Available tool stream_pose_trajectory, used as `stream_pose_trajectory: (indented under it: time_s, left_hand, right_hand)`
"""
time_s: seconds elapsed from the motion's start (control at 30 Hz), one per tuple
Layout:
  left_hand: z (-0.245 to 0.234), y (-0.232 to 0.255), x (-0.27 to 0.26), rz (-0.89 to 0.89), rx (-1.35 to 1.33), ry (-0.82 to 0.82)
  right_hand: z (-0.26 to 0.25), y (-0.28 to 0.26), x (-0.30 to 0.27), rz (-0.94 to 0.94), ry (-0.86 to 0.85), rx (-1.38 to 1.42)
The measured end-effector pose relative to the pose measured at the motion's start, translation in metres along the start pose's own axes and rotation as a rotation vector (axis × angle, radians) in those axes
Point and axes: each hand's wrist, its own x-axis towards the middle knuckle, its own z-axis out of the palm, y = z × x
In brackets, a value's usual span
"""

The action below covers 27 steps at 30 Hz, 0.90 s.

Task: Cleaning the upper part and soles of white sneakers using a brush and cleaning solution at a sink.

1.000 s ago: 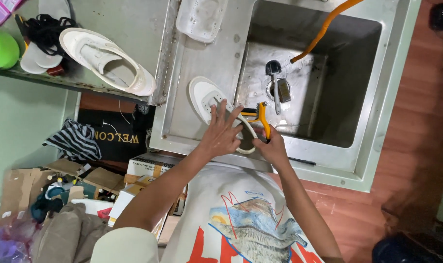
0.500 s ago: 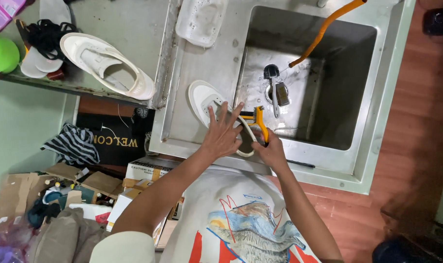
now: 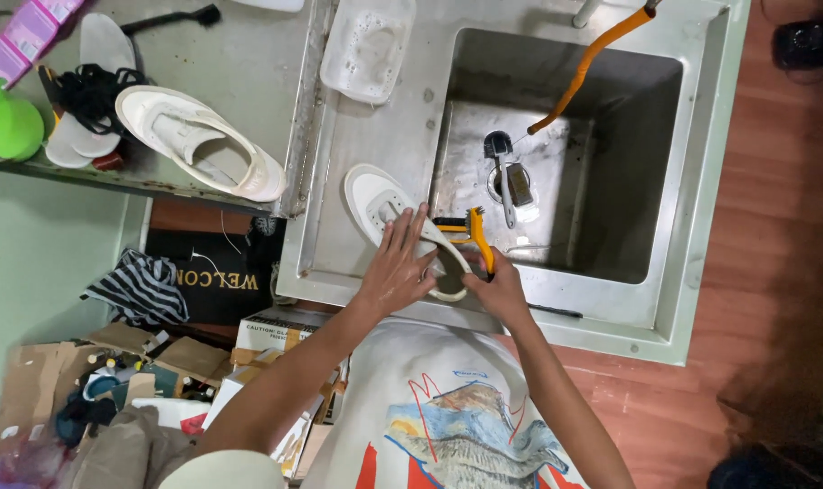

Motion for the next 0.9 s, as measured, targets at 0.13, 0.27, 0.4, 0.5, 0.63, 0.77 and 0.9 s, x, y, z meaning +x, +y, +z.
stream_pose_trajectory:
  time_s: [0.13,0.27,0.4,0.5,0.63,0.77,0.9]
  left_hand:
    - [-0.007,0.004,0.015,-0.005,0.189,-0.123]
    - [-0.012,0.004,0.016,0.008,0.249,-0.267]
    - [-0.006,-0.001,0.015,0.031,0.243,-0.246]
    - [-0.006,-0.001,0.015,0.036,0.208,-0.243]
    - [-0.005,-0.005,0.017,0.050,0.203,-0.216]
    - [-0.006,-0.005,0.027,0.077,0.192,-0.245]
    - [-0.007,-0.009,0.045,0.098,0.173,-0.278]
  right_hand:
    - [0.002,0.006,0.007,-0.050,0.001,-0.008]
    - [0.005,0.034,0.019,-0.050,-0.004,-0.018]
    - [0.003,0.028,0.019,-0.061,-0.003,-0.017]
    - [0.005,0.027,0.015,-0.068,0.004,-0.009]
    - [0.003,0.001,0.006,-0.076,0.006,0.000]
    - [0.003,0.017,0.011,-0.077,0.001,0.000]
    - [0.005,0.036,0.019,-0.090,0.004,-0.013]
